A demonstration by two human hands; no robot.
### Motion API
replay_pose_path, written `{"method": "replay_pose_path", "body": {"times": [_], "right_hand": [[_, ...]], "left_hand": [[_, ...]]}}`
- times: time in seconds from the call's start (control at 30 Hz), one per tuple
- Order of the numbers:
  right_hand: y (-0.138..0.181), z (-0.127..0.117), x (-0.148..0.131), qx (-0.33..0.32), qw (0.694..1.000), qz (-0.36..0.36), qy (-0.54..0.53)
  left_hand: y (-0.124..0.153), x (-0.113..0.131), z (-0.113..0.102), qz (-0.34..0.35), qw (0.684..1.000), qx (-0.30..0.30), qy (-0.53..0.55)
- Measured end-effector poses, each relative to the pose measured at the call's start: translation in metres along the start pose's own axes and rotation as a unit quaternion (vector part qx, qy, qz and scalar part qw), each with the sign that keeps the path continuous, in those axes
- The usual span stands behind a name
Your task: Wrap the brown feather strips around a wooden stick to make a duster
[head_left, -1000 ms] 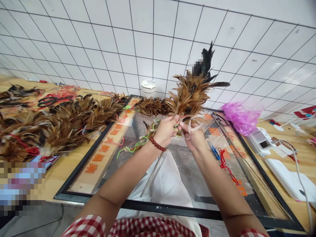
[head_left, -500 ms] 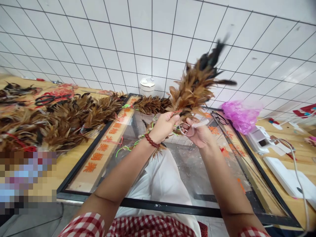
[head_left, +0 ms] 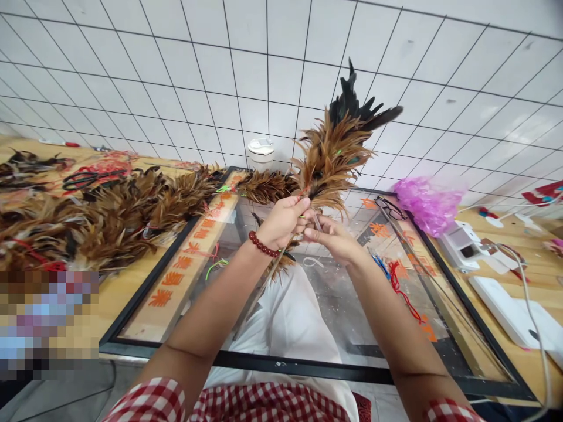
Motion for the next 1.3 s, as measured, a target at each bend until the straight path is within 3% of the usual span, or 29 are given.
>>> {"method": "replay_pose_path", "body": {"times": [0.1, 0.2, 0.3, 0.37, 0.57, 0.67, 0.8, 0.9, 1.03, 1.3], "right_hand": [[0.001, -0.016, 0.0, 0.031, 0.997, 0.003, 0.076], [0.005, -0.032, -0.035, 0.063, 0.959, -0.098, 0.259], [0.013, -0.03, -0.069, 0.065, 0.868, -0.171, 0.462], [0.019, -0.027, -0.083, 0.068, 0.808, -0.204, 0.548], [0.03, -0.017, -0.102, 0.073, 0.648, -0.27, 0.708], [0.031, -0.01, -0.104, 0.046, 0.598, -0.297, 0.743], [0.029, -0.019, -0.103, 0.056, 0.594, -0.283, 0.751], [0.027, -0.031, -0.1, 0.088, 0.621, -0.248, 0.738], [0.027, -0.039, -0.098, 0.119, 0.653, -0.211, 0.718], [0.025, -0.053, -0.099, 0.096, 0.664, -0.145, 0.727]], "left_hand": [[-0.001, 0.009, -0.012, 0.068, 0.988, 0.075, -0.121], [0.002, 0.021, -0.013, 0.149, 0.917, 0.16, -0.333], [0.003, 0.02, -0.006, 0.165, 0.834, 0.208, -0.483], [0.003, 0.016, -0.001, 0.158, 0.807, 0.212, -0.529], [0.002, 0.001, 0.012, 0.124, 0.746, 0.204, -0.622], [0.005, -0.009, 0.028, 0.136, 0.686, 0.168, -0.695], [0.014, -0.016, 0.05, 0.189, 0.59, 0.122, -0.776], [0.018, -0.015, 0.054, 0.206, 0.559, 0.12, -0.794], [0.021, -0.009, 0.051, 0.206, 0.578, 0.144, -0.776], [0.024, -0.029, 0.066, 0.222, 0.671, 0.039, -0.706]]}}
Point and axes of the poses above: each hand's wrist, its own y-axis away from the middle knuckle, its own z-axis out of the palm, x = y × z, the point moved 10 cm from there along -y, towards the middle knuckle, and after that the axes turned 12 degrees about -z, right-handed, at the moved point
